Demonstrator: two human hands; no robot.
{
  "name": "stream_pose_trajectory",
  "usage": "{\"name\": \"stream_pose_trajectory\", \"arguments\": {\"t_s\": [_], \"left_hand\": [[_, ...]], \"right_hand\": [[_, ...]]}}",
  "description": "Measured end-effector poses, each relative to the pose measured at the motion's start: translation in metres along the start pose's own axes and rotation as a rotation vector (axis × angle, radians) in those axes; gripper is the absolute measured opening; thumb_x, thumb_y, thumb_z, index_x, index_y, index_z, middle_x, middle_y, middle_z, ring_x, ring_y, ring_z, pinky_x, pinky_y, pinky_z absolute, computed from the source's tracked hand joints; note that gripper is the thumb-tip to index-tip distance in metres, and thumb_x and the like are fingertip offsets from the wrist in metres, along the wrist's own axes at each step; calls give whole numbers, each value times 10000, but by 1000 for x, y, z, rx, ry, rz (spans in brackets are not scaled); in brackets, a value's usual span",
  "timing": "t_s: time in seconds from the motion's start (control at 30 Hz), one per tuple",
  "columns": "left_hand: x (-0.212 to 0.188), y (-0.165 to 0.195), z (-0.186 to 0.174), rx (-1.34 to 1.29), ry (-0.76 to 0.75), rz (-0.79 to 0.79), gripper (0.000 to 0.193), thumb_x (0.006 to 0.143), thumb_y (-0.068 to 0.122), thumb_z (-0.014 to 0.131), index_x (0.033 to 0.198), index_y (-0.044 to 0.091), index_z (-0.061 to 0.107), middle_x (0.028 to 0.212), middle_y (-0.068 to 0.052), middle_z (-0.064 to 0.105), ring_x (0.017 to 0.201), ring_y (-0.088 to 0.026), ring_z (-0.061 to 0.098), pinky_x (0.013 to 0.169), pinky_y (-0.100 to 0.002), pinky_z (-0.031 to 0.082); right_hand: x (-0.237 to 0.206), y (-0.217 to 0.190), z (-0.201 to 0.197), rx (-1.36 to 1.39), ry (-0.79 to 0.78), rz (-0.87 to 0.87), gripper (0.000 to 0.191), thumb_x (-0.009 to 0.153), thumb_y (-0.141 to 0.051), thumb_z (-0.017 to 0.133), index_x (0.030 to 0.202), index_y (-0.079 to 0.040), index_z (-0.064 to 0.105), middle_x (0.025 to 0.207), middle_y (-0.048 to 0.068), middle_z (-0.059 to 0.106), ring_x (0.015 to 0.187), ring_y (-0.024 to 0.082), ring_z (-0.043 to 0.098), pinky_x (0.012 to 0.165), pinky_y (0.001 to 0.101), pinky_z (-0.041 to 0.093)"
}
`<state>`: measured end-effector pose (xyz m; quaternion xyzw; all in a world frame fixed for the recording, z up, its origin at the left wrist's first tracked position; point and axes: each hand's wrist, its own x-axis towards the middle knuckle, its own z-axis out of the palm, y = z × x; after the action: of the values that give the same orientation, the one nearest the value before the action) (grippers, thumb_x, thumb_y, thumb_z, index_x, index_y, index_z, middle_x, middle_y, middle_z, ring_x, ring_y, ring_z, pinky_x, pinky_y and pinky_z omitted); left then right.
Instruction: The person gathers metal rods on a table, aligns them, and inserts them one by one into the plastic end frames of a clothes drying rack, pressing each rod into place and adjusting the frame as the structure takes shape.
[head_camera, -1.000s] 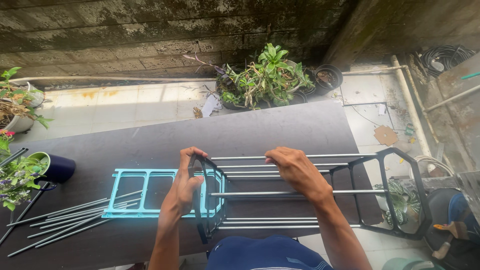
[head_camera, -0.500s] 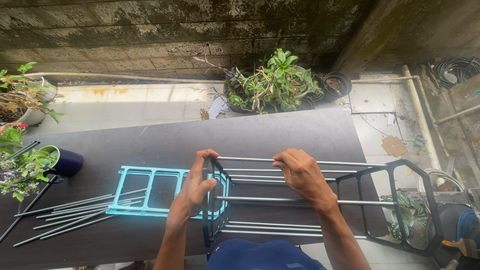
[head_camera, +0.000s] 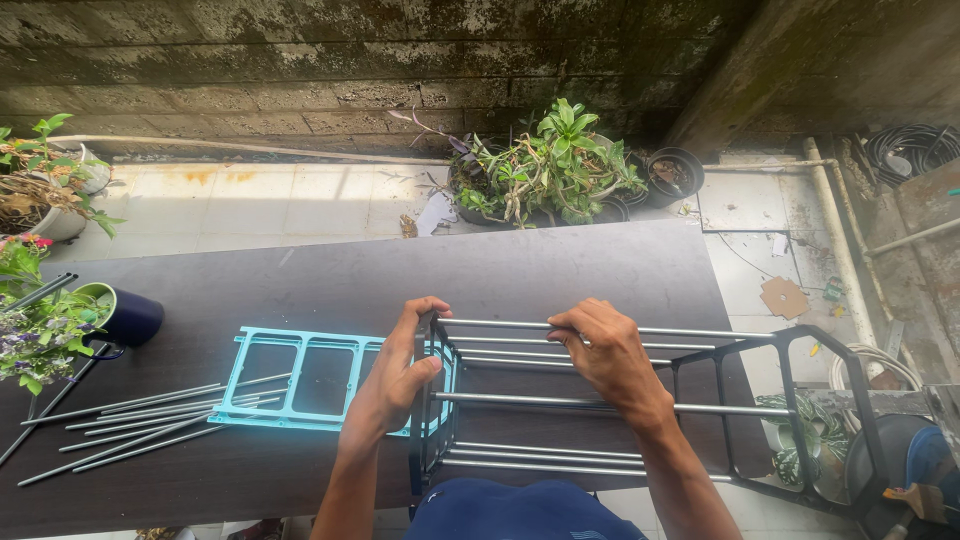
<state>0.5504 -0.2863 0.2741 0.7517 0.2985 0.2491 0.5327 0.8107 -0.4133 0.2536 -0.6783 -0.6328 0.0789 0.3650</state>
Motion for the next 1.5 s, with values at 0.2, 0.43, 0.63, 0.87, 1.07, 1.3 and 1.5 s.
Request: {"name": "stream_pose_trajectory", "arguments": {"t_s": [0.2,0.43,0.63,0.87,1.07,1.3,1.5], "left_hand": [[0,8,-3,19,3,2,730,747,402,517,1369,21,486,1328,-209,631,1325,-379,571,1147,-461,370],[-1,17,-4,88,11,-142,825,728,387,526,1464,14,504,968,-247,629,980,-354,604,941,-436,470],[-3,11,-2,75,-14,-217,872,766,375,548,1552,24,409,770,-247,629,817,-310,634,866,-413,519],[-2,17,-2,63,15,-84,765,855,320,637,1531,29,427,1485,-268,545,1403,-391,503,1144,-435,373],[7,50,-17,371,-42,129,510,837,208,719,1320,61,640,1420,-142,637,1387,-323,555,1149,-442,418],[34,78,4,775,-373,213,459,836,241,764,1224,22,654,1191,-160,686,1174,-349,607,1070,-510,376],[56,76,22,997,-610,209,159,836,73,705,967,-1,656,887,-186,713,887,-381,711,786,-482,553]], "right_hand": [[0,-2,1,9,-12,-14,127,796,-75,808,896,-54,734,790,49,702,760,207,661,699,363,530],[1,-4,0,-17,0,-24,139,778,-80,824,866,-53,720,762,45,672,732,204,633,674,366,514],[1,-5,0,-11,30,-37,143,777,-60,827,824,-42,693,734,49,630,709,208,598,663,371,481],[2,-10,-5,0,30,-46,146,793,-49,815,850,-55,680,773,41,631,736,202,602,680,365,478],[2,-18,-11,-78,-27,-88,177,780,-65,818,897,-60,684,808,52,647,762,234,614,722,386,460],[0,-23,-13,-67,-44,-78,195,795,-63,798,956,-53,687,870,67,667,817,256,633,756,395,465],[-11,-14,-20,-82,-38,-30,216,803,-74,794,992,-54,693,897,72,690,848,261,654,795,393,475]]}}
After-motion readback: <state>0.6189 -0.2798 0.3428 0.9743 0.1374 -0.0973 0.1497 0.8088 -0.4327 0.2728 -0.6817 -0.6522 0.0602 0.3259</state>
